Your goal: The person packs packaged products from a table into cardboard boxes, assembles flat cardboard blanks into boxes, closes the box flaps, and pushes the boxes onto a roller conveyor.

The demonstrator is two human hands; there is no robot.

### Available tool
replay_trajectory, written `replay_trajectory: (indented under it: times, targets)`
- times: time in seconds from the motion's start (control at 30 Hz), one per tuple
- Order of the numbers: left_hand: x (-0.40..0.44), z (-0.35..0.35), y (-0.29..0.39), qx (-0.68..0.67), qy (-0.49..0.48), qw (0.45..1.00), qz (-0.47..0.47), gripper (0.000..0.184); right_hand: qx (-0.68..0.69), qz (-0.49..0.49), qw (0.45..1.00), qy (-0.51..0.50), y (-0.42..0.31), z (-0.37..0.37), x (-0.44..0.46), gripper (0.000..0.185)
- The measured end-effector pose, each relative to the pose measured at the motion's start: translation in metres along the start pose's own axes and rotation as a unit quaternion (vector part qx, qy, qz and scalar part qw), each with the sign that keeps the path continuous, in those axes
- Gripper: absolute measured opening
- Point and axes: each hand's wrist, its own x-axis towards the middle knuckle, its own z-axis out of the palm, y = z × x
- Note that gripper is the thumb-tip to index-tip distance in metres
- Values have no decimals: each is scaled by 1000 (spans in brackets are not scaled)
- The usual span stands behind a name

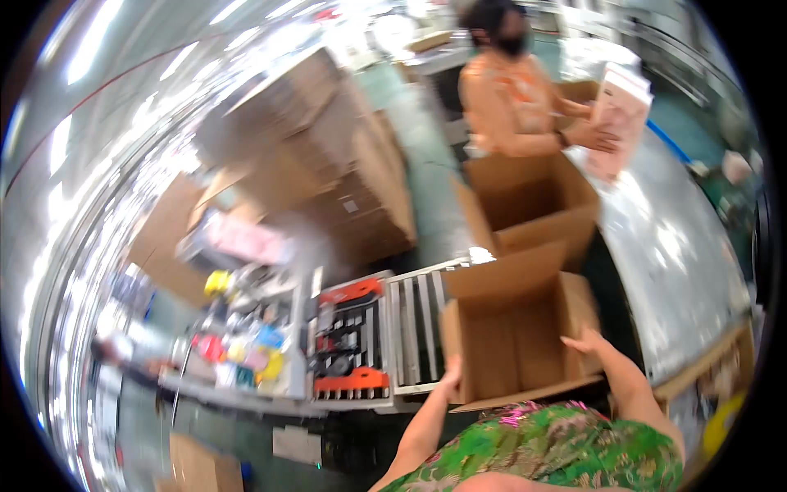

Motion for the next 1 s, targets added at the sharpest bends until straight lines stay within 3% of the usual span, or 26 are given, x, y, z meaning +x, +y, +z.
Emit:
replay_trajectory:
  times: [0.03, 0.07, 0.1, 0.13, 0.17, 0.27, 0.33, 0.4, 0.43, 0.5, 0.57, 0.63, 0.73, 0.83, 0.93, 0.97, 1.0]
  targets:
    - [30, -10, -15, -21, -90, 995, -34, 106, 4, -31, 999, 29, 21, 10, 17, 124]
    - [3, 11, -2, 20, -79, 996, -45, 113, 8, -55, 998, -23, 7, -14, -2, 110]
    - [-28, 42, 7, 50, 10, 999, -5, 113, 7, -111, 992, 61, 27, -5, 11, 95]
    - [-21, 54, 6, 82, 62, 994, 23, 113, -17, -89, 995, 37, 41, -7, 23, 94]
    - [-20, 67, 8, 116, 116, 985, 48, 113, -52, -26, 998, 32, 52, -7, 33, 105]
    - [-4, 61, 32, 297, 144, 941, 72, 100, -136, 15, 990, 32, 61, -11, 46, 109]
    - [21, 33, 58, 483, 99, 861, 121, 89, -183, 49, 981, 35, 55, -4, 49, 106]
    - [-43, 56, 122, 605, 43, 792, 73, 74, -194, 49, 979, 45, 46, 4, 50, 101]
    - [-84, 72, 132, 579, 98, 776, 233, 80, -198, 49, 978, 50, 43, 6, 52, 98]
    - [-127, 102, 154, 566, 21, 756, 328, 90, -204, 46, 977, 51, 38, 9, 60, 97]
    - [-174, 141, 160, 564, -103, 756, 316, 99, -205, 49, 976, 48, 37, 13, 63, 96]
    - [-196, 172, 148, 626, -194, 701, 281, 105, -206, 51, 976, 48, 36, 10, 69, 96]
    - [-233, 208, 122, 717, -110, 641, 251, 83, -215, 30, 975, 50, 41, 12, 81, 95]
    - [-187, 192, 73, 665, -61, 651, 360, 62, -229, 16, 972, 40, 45, 13, 91, 94]
    - [-204, 205, 67, 683, -10, 628, 372, 49, -212, 18, 977, 25, 42, 9, 96, 92]
    - [-195, 201, 51, 655, 16, 615, 438, 44, -209, 16, 978, 21, 43, 9, 96, 92]
    - [-198, 203, 44, 658, 16, 619, 427, 44, -206, 14, 978, 19, 44, 8, 97, 92]
